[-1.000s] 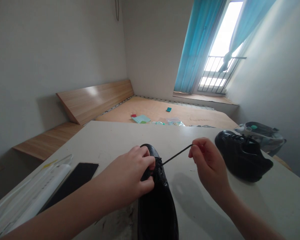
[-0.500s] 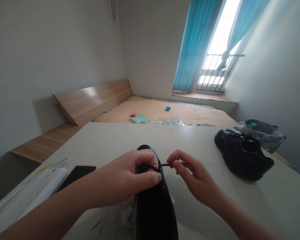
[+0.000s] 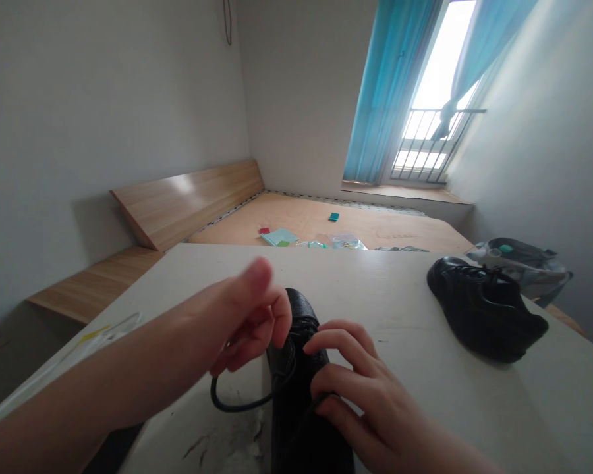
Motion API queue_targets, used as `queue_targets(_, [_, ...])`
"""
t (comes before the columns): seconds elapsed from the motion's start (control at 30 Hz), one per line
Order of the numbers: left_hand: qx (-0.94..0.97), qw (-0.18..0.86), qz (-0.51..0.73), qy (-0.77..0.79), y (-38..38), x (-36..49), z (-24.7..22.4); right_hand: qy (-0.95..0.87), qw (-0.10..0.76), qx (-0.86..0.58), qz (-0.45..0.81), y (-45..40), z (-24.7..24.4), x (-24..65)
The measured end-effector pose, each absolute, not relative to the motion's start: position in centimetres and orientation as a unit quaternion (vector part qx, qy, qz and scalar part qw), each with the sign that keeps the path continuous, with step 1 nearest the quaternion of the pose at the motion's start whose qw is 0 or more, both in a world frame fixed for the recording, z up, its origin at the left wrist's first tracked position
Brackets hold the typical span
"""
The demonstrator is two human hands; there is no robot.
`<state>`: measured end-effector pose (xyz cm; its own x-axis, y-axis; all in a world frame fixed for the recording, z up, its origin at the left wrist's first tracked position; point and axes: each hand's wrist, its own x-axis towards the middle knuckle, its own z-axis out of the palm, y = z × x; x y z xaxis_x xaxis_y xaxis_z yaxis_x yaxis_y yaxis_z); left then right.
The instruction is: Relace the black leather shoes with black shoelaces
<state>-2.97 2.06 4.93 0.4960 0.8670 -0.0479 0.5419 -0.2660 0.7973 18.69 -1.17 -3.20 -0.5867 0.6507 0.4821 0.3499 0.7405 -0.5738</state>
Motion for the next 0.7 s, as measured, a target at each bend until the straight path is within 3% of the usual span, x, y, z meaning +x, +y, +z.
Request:
queue_targets(0.13, [0.830, 0.194, 0.104, 0.512, 2.8, -2.0, 3.3, -0.784, 0.401, -0.256, 0.399, -1.6, -2.9, 19.0])
queue_targets(0.23, [0.842, 0.178, 0.049, 0.507, 2.9, -1.4, 2.3, -0.671, 0.378, -0.265, 0.580, -1.5, -3.6, 19.5])
queue_targets(0.33, [0.845, 0.185, 0.036, 0.500, 2.9, -1.3, 1.7, -0.598, 0.366, -0.282, 0.655, -0.7, -4.2, 19.8])
queue_targets(0.47, [0.856, 0.222, 0.065, 0.462, 2.9, -1.4, 1.4, -0.593, 0.418, -0.405, 0.556, 0.7, -4.3, 19.4])
queue_targets(0.6, [0.831, 0.360, 0.146, 0.398, 2.9, -1.3, 2.0, -0.724, 0.380, -0.429, 0.384, 1.2, -4.8, 19.3])
queue_targets(0.7, [0.762, 0.460, 0.256, 0.378, 2.8, -1.5, 2.8, -0.776, 0.352, -0.407, 0.329, 1.5, -4.9, 19.4])
